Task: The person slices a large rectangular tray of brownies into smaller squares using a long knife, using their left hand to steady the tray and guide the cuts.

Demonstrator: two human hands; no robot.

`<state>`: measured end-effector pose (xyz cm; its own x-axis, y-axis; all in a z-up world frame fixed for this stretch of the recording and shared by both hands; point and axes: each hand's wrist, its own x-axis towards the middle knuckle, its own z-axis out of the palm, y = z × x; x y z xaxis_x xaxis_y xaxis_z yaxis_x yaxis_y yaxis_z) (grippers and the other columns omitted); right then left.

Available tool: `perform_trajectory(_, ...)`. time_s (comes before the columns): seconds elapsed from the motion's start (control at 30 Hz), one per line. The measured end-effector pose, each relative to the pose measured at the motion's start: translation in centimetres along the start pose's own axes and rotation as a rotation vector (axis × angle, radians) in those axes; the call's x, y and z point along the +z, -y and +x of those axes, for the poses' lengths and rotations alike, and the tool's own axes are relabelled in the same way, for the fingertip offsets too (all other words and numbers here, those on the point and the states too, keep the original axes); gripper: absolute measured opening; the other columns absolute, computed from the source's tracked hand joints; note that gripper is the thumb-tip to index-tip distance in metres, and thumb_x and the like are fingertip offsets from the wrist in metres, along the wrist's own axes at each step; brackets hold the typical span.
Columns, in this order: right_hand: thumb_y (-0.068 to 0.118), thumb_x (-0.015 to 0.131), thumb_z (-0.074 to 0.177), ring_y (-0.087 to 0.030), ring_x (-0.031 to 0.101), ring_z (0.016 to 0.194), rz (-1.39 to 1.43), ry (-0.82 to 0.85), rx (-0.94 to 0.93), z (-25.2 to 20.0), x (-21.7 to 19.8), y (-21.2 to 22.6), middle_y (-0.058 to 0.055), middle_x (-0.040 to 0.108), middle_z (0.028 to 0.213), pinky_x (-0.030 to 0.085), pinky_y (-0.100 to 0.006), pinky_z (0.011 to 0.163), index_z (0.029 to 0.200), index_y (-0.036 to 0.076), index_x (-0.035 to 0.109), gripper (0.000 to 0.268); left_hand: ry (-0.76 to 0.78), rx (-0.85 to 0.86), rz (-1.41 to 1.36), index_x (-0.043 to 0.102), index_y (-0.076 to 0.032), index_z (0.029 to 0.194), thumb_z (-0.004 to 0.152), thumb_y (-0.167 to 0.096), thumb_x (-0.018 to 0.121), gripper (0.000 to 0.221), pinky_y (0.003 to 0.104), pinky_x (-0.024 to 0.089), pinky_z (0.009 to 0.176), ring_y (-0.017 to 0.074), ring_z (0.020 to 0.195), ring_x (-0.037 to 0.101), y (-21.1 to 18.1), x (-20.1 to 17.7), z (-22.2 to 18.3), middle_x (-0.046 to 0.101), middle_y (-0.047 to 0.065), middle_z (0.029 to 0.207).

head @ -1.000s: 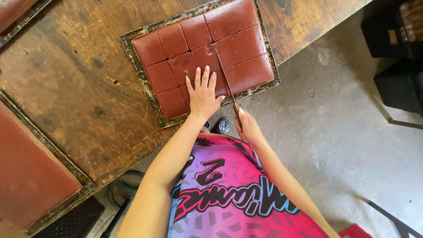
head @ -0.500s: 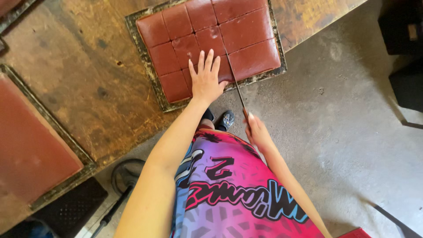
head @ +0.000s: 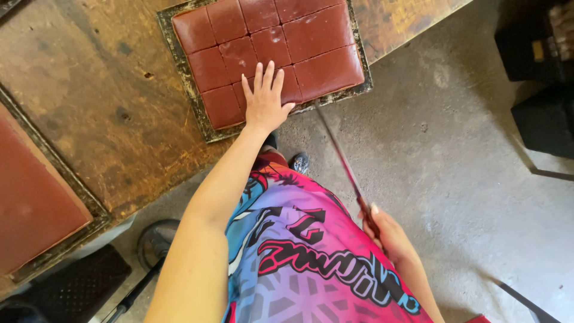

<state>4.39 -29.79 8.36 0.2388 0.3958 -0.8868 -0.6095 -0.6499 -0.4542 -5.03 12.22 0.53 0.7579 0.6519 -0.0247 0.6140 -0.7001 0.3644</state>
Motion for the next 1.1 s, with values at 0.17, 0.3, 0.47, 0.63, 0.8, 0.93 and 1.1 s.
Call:
perform_trajectory(0.17,0.046,0.037,0.108,-0.01,0.037,0.038,0.107,0.009,-0.3,6.0,1.2,8.1,-0.001,0.048,0.058,0.029,-0.027,0.036,0.11,0.007,0.055,0.044,0.011,0.018,-0.037,0.042,-0.007,0.153,0.075,-0.049,0.084,0.099,0.07,0.007,0.12,0.0394,0.154,0.015,-0.4,-0.5,-0.6,0.025,0.017,0.165)
perform_trajectory(0.3,0.05,0.039,0.108,-0.009,0.036,0.04,0.156,0.025,-0.316,11.7,4.8,16.0,0.001,0.046,0.059,0.028,-0.027,0.037,0.107,0.009,0.055,0.043,0.022,0.072,-0.006,0.042,-0.007,0.153,0.074,-0.049,0.084,0.098,0.069,0.008,0.121,0.0397,0.154,0.015,-0.7,-1.2,-0.5,0.025,0.017,0.165)
perform_trajectory(0.47,0.049,0.039,0.108,-0.009,0.035,0.041,0.146,0.115,-0.305,16.4,9.2,22.4,0.001,0.046,0.06,0.027,-0.027,0.038,0.106,0.01,0.055,0.043,0.068,0.059,-0.048,0.043,-0.009,0.152,0.075,-0.049,0.083,0.096,0.069,0.008,0.122,0.0383,0.155,0.016,-0.3,-2.2,1.3,0.025,0.016,0.166)
perform_trajectory(0.63,0.049,0.038,0.108,-0.009,0.037,0.042,0.09,0.168,-0.315,18.9,10.7,24.8,0.001,0.046,0.061,0.029,-0.027,0.039,0.105,0.009,0.056,0.044,0.046,0.046,-0.071,0.042,-0.009,0.153,0.076,-0.048,0.083,0.095,0.069,0.008,0.12,0.0388,0.154,0.016,0.7,-3.1,3.4,0.024,0.016,0.166)
perform_trajectory(0.8,0.049,0.037,0.108,-0.008,0.037,0.042,0.078,0.153,-0.288,19.9,10.8,25.5,0.001,0.045,0.061,0.029,-0.027,0.038,0.105,0.009,0.056,0.045,0.062,0.03,-0.082,0.043,-0.01,0.152,0.077,-0.049,0.082,0.093,0.069,0.007,0.121,0.0384,0.155,0.015,1.5,-3.6,4.8,0.024,0.016,0.166)
perform_trajectory(0.93,0.049,0.038,0.108,-0.008,0.036,0.042,0.072,0.136,-0.262,19.7,10.5,25.2,0.001,0.045,0.061,0.029,-0.026,0.039,0.106,0.009,0.055,0.044,0.081,0.027,-0.084,0.043,-0.009,0.152,0.077,-0.049,0.082,0.093,0.069,0.007,0.121,0.0383,0.155,0.015,1.5,-3.4,5.4,0.024,0.016,0.166)
perform_trajectory(1.1,0.05,0.038,0.107,-0.008,0.035,0.041,0.087,0.167,-0.266,19.4,10.0,24.9,0.001,0.046,0.061,0.027,-0.026,0.038,0.106,0.009,0.056,0.044,0.093,0.031,-0.095,0.043,-0.009,0.152,0.078,-0.051,0.081,0.093,0.069,0.008,0.12,0.0386,0.155,0.014,0.8,-2.7,5.7,0.024,0.016,0.166)
